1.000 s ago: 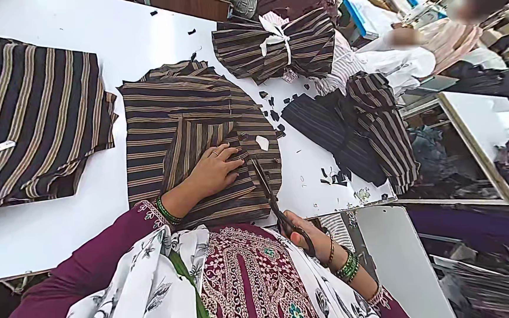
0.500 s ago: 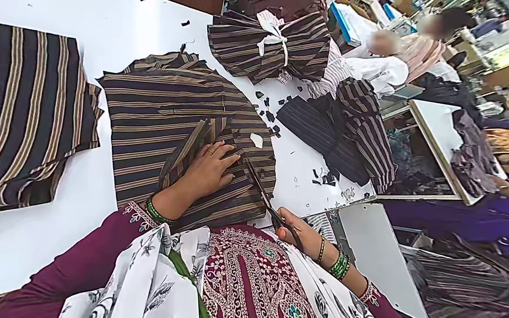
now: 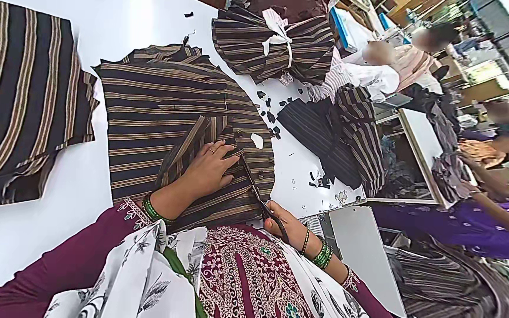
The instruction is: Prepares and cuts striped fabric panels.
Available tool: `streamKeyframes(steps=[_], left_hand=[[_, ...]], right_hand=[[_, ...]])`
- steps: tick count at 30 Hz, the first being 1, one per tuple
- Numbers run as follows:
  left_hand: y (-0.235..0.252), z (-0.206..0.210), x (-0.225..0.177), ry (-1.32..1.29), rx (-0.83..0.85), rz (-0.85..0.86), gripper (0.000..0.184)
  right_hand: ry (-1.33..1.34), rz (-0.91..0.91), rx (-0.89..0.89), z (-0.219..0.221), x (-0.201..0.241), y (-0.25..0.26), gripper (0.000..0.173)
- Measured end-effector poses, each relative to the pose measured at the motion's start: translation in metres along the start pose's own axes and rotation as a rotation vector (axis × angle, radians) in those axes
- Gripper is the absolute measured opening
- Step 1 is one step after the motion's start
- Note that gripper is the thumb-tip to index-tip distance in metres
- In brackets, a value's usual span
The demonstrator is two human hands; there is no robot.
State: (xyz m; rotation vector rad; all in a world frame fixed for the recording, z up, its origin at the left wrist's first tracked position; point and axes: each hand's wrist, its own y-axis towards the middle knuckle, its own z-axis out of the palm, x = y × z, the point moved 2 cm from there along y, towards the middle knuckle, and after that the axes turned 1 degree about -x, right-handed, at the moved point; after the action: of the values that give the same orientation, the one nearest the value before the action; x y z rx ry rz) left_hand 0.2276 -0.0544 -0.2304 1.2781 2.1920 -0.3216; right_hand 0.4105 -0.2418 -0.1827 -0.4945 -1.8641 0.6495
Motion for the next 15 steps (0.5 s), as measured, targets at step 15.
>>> streamKeyframes(steps=[15], left_hand=[[0.0, -0.002, -0.002, 0.04, 0.077, -0.021, 0.045]], right_hand=[[0.007, -0.014, -0.01, 0.011, -0.002, 0.002, 0.065]])
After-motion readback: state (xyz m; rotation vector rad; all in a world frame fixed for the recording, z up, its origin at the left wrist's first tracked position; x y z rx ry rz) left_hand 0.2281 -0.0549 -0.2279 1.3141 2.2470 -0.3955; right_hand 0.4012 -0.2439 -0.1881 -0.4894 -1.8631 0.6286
